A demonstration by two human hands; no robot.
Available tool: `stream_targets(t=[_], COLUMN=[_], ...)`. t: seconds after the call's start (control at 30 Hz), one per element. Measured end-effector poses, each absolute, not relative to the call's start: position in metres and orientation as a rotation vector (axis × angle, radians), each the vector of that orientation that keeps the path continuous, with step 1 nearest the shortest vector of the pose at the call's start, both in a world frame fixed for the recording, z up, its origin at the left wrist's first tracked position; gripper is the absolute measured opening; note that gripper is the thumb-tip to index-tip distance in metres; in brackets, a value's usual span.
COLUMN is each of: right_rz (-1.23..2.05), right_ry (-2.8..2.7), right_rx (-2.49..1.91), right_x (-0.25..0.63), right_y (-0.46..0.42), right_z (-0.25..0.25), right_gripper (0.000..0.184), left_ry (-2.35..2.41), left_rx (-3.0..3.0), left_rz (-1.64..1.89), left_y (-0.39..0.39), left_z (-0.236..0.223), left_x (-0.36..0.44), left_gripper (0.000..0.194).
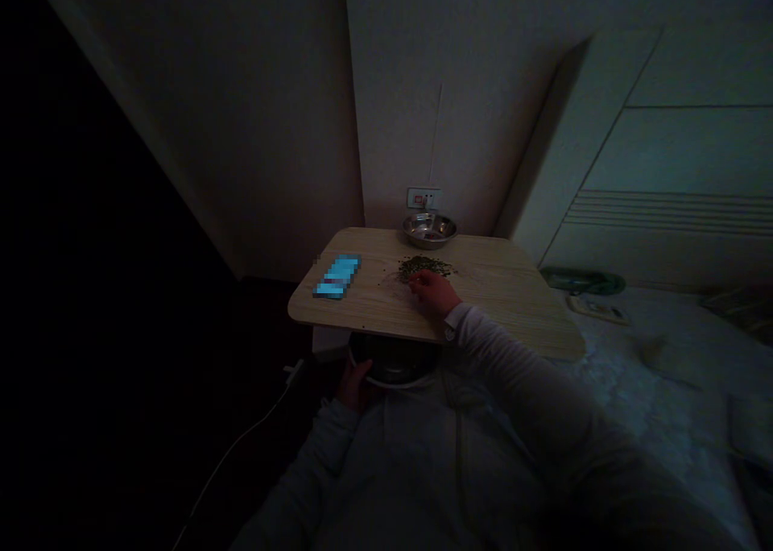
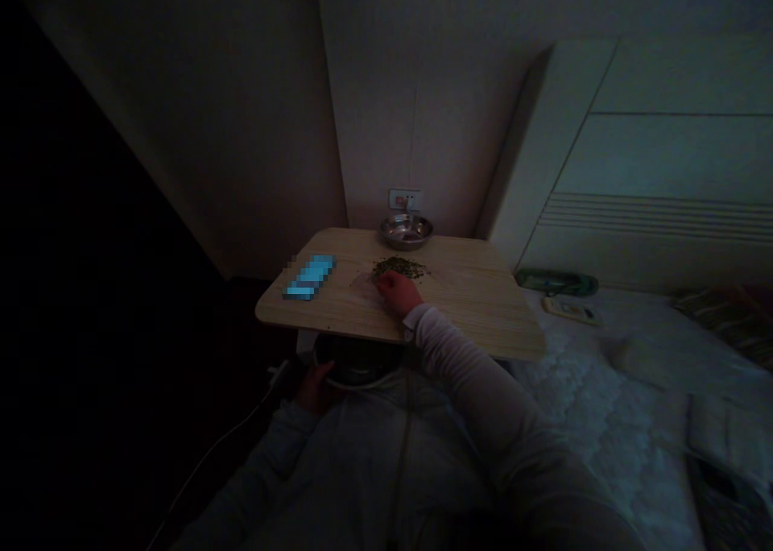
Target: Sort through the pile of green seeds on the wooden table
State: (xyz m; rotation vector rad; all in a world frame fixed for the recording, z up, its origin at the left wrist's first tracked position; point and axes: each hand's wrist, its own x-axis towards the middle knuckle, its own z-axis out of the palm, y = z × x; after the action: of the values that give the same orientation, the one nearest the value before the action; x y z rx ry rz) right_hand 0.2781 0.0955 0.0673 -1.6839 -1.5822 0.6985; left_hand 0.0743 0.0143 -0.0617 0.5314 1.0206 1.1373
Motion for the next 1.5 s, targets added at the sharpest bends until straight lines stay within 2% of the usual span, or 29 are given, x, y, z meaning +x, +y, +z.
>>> stream_targets(t=[0.17,0.37,0.7,1.03,1.2,1.5], right_rz=[0.621,0.632,0.579,0.602,0.448,0.434], right_ry=[-1.634,-1.637,-1.623,-1.505,-1.513,-1.513], right_rx=[-1.697,-1.842,-1.971,-2.054,-2.181,-2.234], right_x=[0.271,0.255,0.269,0.338,0.376,0.404], right_y=[0.099,0.090,0.069,0.052,0.055,0.069], right_z=[0.066,0.068,0.074,0.070,0.072,0.082], right_gripper=[0.015,0.021,0.039,0.034,0.032,0.020], left_ry=[1.017,1.084,1.006,0.991,0.994,0.972], left_rx=[0.475,0.537,0.489,0.556,0.577,0.489], left_rz=[1.147,1.130,1.078,1.121,1.089,1.175], left_y=[0.016,0.016,0.013,0.011,0.011,0.015], left_z=[-0.064,-0.058,-0.053,-0.054,-0.049,-0.058], left_x=[0.078,0.068,0.071,0.074,0.069,0.076], left_gripper=[0.054,0.042,0.056,0.054,0.045,0.050])
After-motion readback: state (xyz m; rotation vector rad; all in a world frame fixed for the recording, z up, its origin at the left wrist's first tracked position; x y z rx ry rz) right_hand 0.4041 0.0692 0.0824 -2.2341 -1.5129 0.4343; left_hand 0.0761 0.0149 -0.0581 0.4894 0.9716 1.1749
